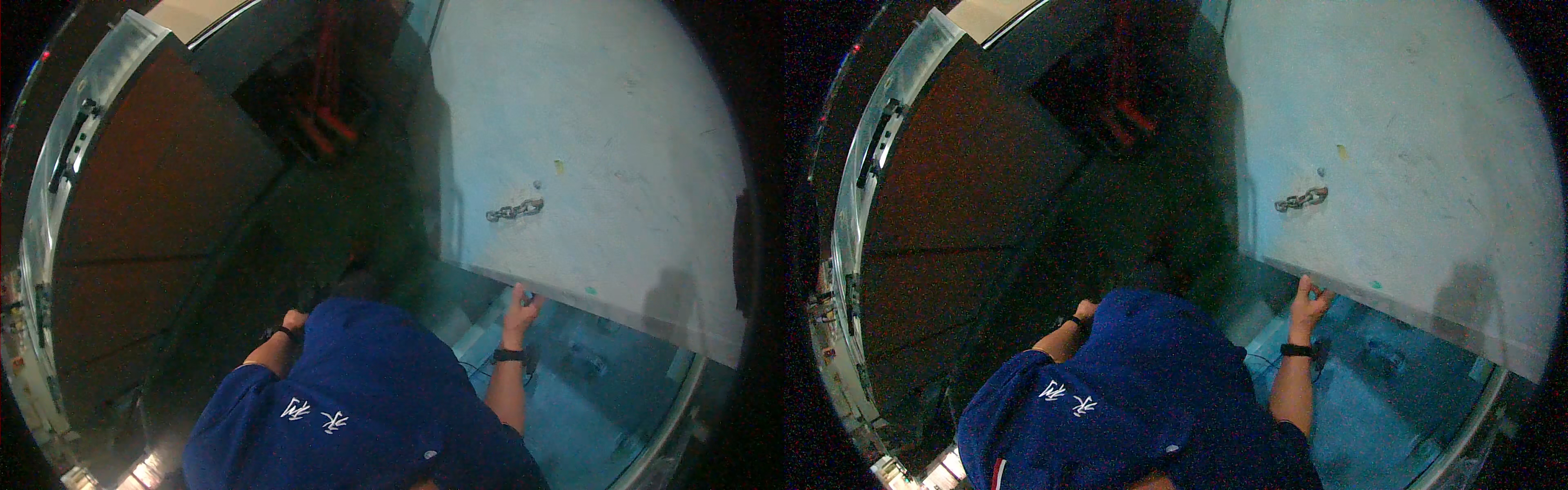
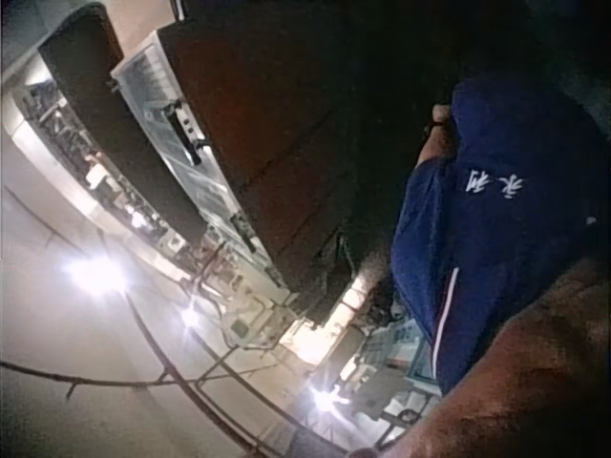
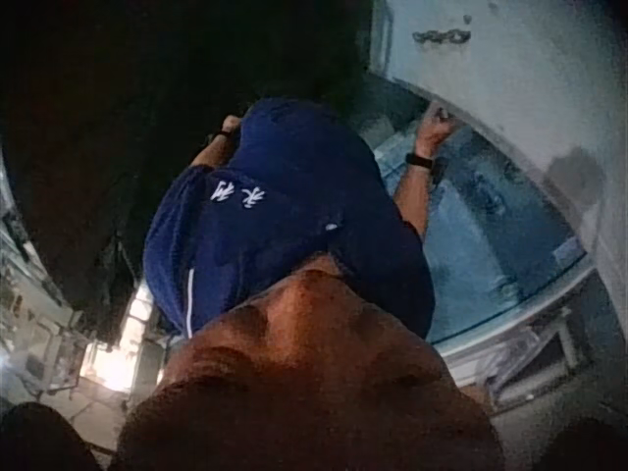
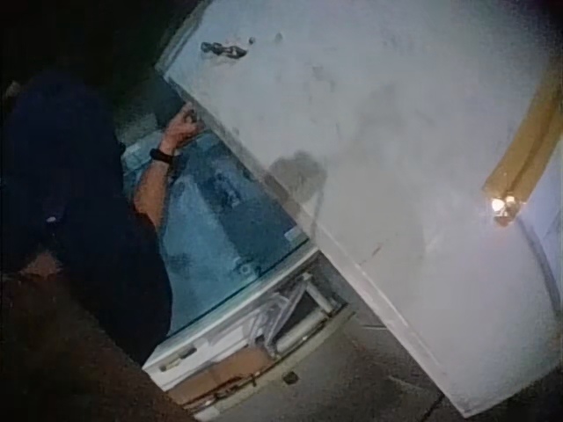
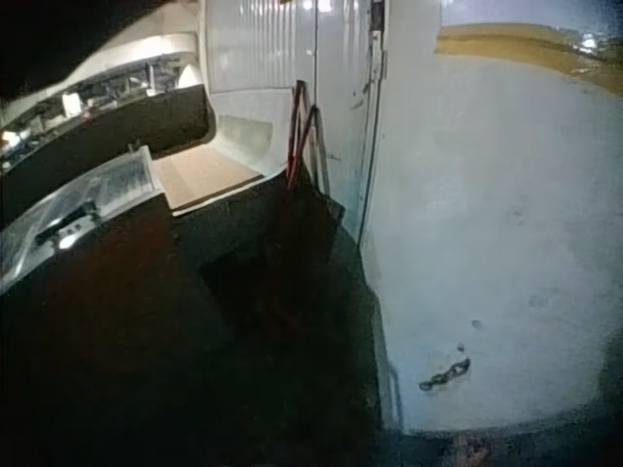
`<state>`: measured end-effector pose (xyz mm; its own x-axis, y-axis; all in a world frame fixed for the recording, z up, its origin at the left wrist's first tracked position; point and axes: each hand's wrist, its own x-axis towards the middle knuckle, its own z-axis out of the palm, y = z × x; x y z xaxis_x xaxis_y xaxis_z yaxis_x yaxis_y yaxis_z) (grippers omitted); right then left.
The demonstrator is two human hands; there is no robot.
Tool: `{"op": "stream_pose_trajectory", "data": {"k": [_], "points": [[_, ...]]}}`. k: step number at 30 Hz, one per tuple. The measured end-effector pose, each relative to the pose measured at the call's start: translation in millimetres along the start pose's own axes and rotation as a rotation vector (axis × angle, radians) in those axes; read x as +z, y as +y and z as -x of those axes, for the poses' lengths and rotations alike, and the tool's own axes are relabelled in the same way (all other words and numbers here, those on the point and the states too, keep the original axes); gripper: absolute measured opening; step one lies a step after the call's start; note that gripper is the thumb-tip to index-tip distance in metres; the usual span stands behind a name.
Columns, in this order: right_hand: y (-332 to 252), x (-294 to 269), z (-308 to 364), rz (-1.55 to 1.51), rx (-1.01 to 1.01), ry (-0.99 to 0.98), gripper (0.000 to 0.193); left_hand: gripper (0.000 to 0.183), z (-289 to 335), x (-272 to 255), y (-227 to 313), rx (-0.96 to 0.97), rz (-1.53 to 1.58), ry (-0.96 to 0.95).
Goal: The person is feeding copper sheets into an industrial cleaning or processing machine and then moving them to a storage area.
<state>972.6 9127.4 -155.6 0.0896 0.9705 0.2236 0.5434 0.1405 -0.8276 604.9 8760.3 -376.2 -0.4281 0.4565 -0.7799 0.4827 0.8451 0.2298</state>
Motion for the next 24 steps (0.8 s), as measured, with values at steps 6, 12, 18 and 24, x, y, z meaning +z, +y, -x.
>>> {"op": "stream_pose_trajectory", "data": {"k": [6, 12, 18, 24], "points": [[29, 2, -10, 0.253, -0.075, 0.019, 0.047, 0.033, -55, -27, -3, 0.036, 0.412, 0.152], [56, 4, -46, 0.206, -0.036, 0.147, 0.034, 0.032, -66, -84, -34, 0.232, 0.156, 0.129], [81, 6, -106, -0.106, 0.449, 0.142, 0.042, 0.028, -101, -98, -83, 0.312, 0.041, 0.151], [108, -1, -142, -0.092, 0.358, 0.236, 0.037, 0.023, -35, -137, -74, 0.130, 0.028, 0.199]]}}
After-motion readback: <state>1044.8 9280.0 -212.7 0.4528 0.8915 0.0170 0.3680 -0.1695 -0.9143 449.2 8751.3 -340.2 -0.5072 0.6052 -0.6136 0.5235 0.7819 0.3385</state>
